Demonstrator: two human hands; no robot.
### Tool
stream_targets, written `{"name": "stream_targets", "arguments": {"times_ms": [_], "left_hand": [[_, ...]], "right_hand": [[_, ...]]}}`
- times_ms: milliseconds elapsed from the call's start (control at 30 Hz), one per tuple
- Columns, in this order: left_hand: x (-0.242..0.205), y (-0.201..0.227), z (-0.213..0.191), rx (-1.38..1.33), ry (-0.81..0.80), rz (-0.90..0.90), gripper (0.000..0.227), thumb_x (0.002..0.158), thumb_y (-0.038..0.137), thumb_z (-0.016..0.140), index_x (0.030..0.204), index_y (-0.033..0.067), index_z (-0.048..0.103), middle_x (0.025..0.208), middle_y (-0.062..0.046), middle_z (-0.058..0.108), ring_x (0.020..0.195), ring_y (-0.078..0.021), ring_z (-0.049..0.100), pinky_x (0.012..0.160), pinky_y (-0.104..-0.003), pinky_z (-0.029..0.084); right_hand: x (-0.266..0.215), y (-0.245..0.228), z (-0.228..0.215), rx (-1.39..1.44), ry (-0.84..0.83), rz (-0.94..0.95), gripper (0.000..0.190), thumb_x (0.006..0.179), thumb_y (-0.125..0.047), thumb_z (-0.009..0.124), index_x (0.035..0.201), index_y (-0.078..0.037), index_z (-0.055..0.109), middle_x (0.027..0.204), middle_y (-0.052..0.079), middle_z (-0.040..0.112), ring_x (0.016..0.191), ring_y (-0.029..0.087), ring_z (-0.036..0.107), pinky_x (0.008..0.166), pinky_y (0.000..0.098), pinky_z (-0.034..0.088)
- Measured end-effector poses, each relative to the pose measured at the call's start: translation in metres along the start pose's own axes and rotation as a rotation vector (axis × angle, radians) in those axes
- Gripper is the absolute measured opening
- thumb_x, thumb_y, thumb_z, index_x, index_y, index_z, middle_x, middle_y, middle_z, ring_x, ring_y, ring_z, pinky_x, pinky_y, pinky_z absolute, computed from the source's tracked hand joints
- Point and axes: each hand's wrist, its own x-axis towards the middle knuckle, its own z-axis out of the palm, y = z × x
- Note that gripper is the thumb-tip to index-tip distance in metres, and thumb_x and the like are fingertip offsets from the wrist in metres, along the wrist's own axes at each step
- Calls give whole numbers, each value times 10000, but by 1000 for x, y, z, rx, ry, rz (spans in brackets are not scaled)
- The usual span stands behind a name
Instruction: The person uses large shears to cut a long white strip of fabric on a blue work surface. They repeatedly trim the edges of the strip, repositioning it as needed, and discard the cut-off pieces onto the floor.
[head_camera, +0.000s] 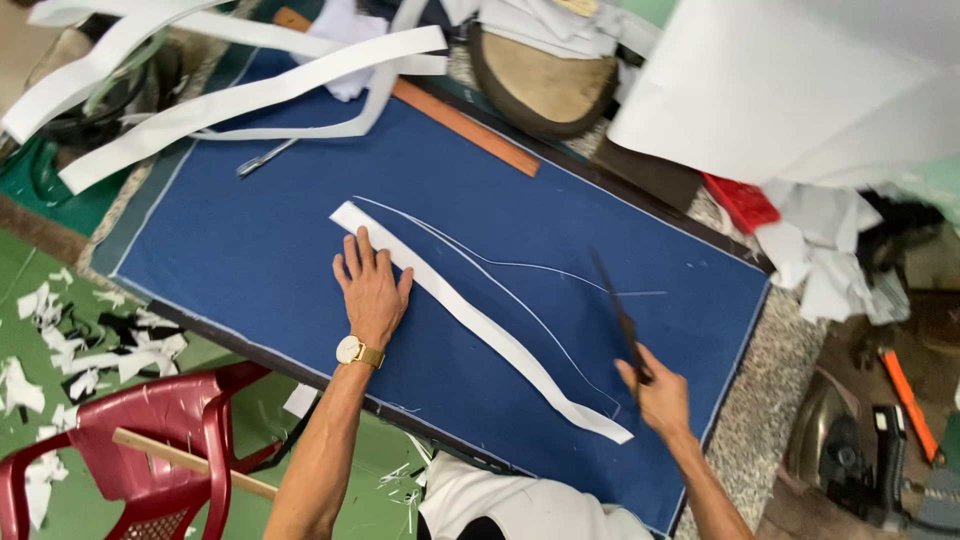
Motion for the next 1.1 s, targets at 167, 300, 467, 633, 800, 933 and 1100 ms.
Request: {"name": "stream_targets", "arguments": {"times_ms": [167,300,467,633,800,933,1100], "left_hand": [[12,75,12,-39,-52,354,607,864,269,681,1383,30,477,1577,-245,352,1444,-469,337,1130,-589,311],[15,119,40,82,-107,561,350,943,33,381,1179,8,639,1399,-204,519,1376,-417,394,1111,-566,324],[22,156,4,-24,-27,500,141,927,87,504,915,80,645,912,-128,644,997,-367,547,970,-516,382],[-27,164,-125,-578,-60,196,159,1004,162,485,908,79,582,663,-61,619,589,-375,542,745,-462,415],[-146,86,-182,-802,-54,-802,250,1015,234,539,1191,73,609,1005,-93,782,678,-140,679,495,-235,503],[-359,-14,-91,-476,-139,-974,250,1051,274,509,1144,72,622,859,-40,755,557,-123,543,463,-256,435],[-484,-31,-85,-69,-548,-1208,670,919,554,533,1494,217,461,1320,-46,666,1188,-280,656,999,-417,532]], "right_hand": [[-36,69,-52,-102,37,212,631,877,-476,671,1426,-168,628,750,56,629,717,143,557,660,369,424],[-48,117,-48,-40,129,232,732,874,-491,671,1451,-47,596,600,63,564,558,172,485,555,399,383],[-45,119,-43,-71,108,215,658,875,-512,654,1384,-97,635,643,84,647,638,233,639,689,408,486],[-23,120,-45,-210,93,154,704,893,-545,606,1443,-105,606,759,99,762,923,337,730,850,444,524],[-5,93,-55,-135,50,71,545,930,-363,672,1396,-87,614,819,92,731,791,329,706,712,438,520],[16,127,-34,-184,46,-60,721,918,-413,672,1508,-25,525,1215,215,659,1136,391,619,972,458,493],[37,160,-19,-370,-9,-89,799,822,-322,700,1552,-47,529,1225,204,665,1165,391,654,991,512,542]]}}
